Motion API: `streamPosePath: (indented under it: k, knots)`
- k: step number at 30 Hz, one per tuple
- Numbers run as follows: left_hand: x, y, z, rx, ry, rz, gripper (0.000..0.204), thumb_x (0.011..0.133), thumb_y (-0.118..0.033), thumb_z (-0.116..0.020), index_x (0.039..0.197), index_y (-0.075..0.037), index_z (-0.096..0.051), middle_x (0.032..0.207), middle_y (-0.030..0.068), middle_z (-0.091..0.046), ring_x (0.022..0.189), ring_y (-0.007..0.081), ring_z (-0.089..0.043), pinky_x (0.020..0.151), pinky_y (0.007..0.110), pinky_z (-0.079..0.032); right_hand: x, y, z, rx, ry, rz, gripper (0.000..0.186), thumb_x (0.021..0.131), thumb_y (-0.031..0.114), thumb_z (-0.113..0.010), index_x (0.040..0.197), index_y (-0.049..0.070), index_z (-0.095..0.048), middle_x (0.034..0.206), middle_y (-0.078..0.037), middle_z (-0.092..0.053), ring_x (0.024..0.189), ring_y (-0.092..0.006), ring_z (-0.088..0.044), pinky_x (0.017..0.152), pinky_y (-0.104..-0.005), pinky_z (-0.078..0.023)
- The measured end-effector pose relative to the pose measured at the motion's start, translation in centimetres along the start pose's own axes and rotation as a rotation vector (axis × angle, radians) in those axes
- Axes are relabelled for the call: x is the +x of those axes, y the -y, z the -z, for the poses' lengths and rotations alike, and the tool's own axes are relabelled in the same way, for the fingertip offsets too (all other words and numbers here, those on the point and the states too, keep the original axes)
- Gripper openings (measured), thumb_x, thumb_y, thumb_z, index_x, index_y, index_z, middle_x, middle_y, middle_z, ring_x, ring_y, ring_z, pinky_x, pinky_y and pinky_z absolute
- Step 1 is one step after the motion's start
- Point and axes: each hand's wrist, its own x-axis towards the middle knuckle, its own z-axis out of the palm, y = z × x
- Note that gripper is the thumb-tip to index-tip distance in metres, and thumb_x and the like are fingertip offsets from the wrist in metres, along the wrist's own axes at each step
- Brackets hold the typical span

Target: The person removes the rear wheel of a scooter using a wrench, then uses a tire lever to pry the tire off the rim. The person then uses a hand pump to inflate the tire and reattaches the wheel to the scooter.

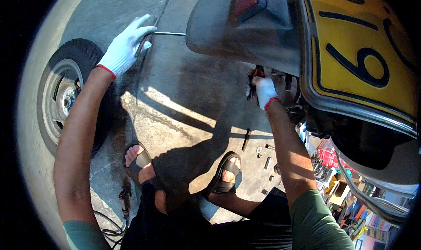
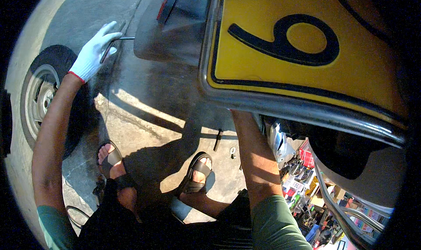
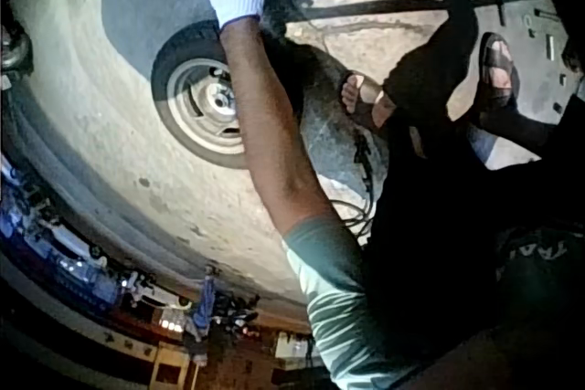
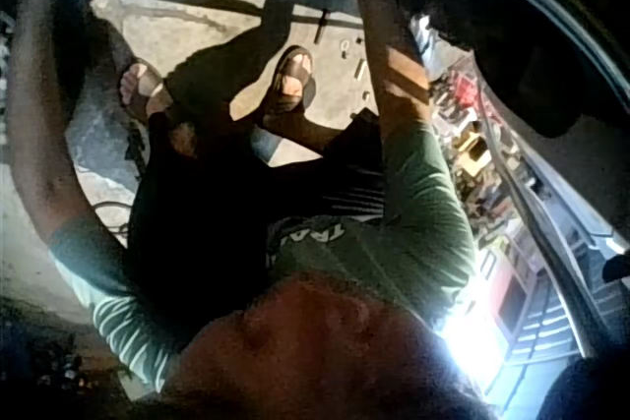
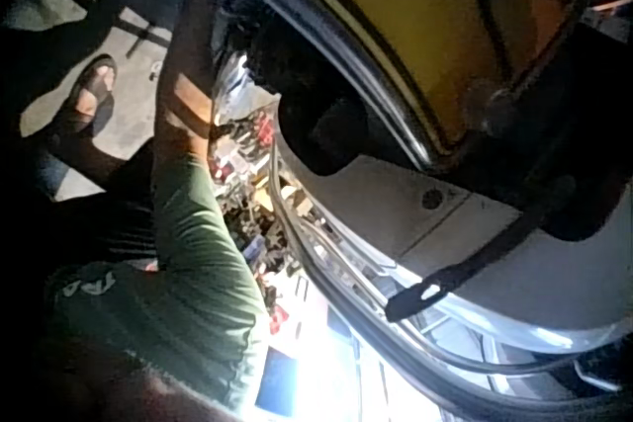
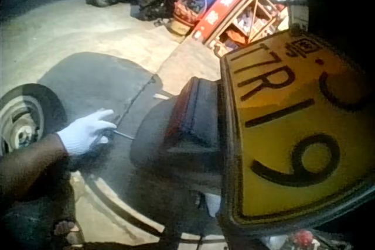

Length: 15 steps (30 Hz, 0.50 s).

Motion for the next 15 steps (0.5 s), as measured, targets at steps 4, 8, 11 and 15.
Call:
streamPosePath:
  k: [4,8,11,15]
  knots:
    - [1.8,-0.2,1.0,-0.135,0.179,0.525,0.037,0.097,-0.034,-0.054,0.108,0.0,-0.063,0.103,0.0205,-0.067,0.102,0.0388,-0.062,0.086,0.04,-0.048,0.4,-0.3,-0.4,0.056,0.038,-0.003,0.016,0.086,0.01,-0.055,0.098,0.004,-0.061,0.079,-0.003,-0.056,0.07,-0.0181,-0.054,0.061,-0.0373,-0.045]
    - [1.8,0.8,-1.2,-0.429,0.178,0.802,0.048,0.098,-0.038,-0.042,0.092,0.005,-0.061,0.084,0.0255,-0.065,0.08,0.0373,-0.063,0.08,0.044,-0.047,1.2,-0.8,-0.5,0.024,0.033,0.057,0.018,0.085,0.01,-0.056,0.101,0.003,-0.061,0.082,-0.003,-0.056,0.075,-0.0187,-0.054,0.067,-0.038,-0.045]
    - [1.7,-1.4,-0.5,-0.665,0.029,0.643,0.034,0.096,-0.016,-0.043,0.122,-0.002,-0.058,0.089,0.0212,-0.066,0.074,0.0354,-0.061,0.083,0.041,-0.048,1.8,-2.4,1.1,0.045,0.056,0.106,0.019,0.085,0.011,-0.057,0.102,0.002,-0.06,0.083,-0.003,-0.056,0.076,-0.0186,-0.054,0.068,-0.0383,-0.045]
    - [0.0,0.4,-0.1,-0.194,-0.116,0.113,0.048,0.092,-0.005,-0.057,0.139,-0.013,-0.052,0.109,0.0166,-0.066,0.095,0.0298,-0.065,0.091,0.037,-0.049,1.0,-0.7,-0.5,0.071,-0.023,-0.038,0.022,0.085,0.012,-0.058,0.104,0.002,-0.058,0.082,-0.005,-0.057,0.074,-0.0201,-0.056,0.066,-0.0393,-0.046]
